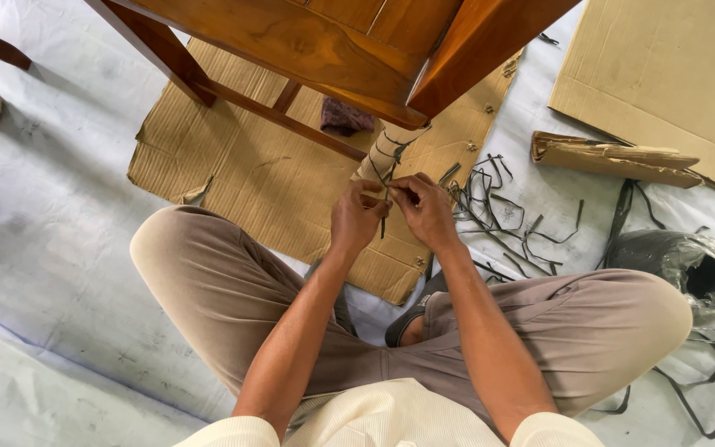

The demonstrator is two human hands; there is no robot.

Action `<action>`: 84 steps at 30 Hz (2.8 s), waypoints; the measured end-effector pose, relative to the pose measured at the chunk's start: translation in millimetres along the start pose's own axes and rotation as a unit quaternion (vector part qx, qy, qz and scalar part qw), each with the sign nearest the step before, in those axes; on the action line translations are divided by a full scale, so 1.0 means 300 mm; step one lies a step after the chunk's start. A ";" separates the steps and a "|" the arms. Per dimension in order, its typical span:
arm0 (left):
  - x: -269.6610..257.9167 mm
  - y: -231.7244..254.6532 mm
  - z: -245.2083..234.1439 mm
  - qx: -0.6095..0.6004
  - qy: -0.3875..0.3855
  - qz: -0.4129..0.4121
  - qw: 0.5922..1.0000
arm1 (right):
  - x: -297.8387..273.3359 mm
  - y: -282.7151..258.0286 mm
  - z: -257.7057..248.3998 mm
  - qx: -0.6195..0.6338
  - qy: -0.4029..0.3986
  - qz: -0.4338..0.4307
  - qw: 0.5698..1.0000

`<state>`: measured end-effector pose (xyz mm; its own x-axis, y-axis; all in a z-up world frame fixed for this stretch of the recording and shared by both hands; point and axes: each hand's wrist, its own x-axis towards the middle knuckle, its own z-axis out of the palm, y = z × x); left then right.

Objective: The recorder is wrapping a wooden chair leg with protective cardboard strips and securing them with plastic ties.

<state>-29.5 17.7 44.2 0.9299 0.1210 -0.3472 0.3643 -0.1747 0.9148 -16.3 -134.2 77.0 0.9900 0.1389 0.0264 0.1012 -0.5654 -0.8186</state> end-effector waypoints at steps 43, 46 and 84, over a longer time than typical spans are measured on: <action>0.127 -0.230 0.098 -0.418 -0.036 -0.123 0.899 | -0.009 -0.040 0.086 -0.001 0.084 -0.047 0.995; 0.100 -0.191 0.077 -0.406 -0.039 -0.129 0.904 | -0.004 -0.046 0.090 0.006 0.074 -0.013 0.997; 0.011 0.038 -0.069 0.249 0.098 0.179 0.947 | 0.086 0.086 0.006 -0.158 0.095 -0.060 0.981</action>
<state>-23.3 36.5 57.6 0.9888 0.1383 0.0557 0.0523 -0.6718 0.7389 11.6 -143.7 55.4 0.9665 0.0834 0.2428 0.2144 -0.7825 -0.5846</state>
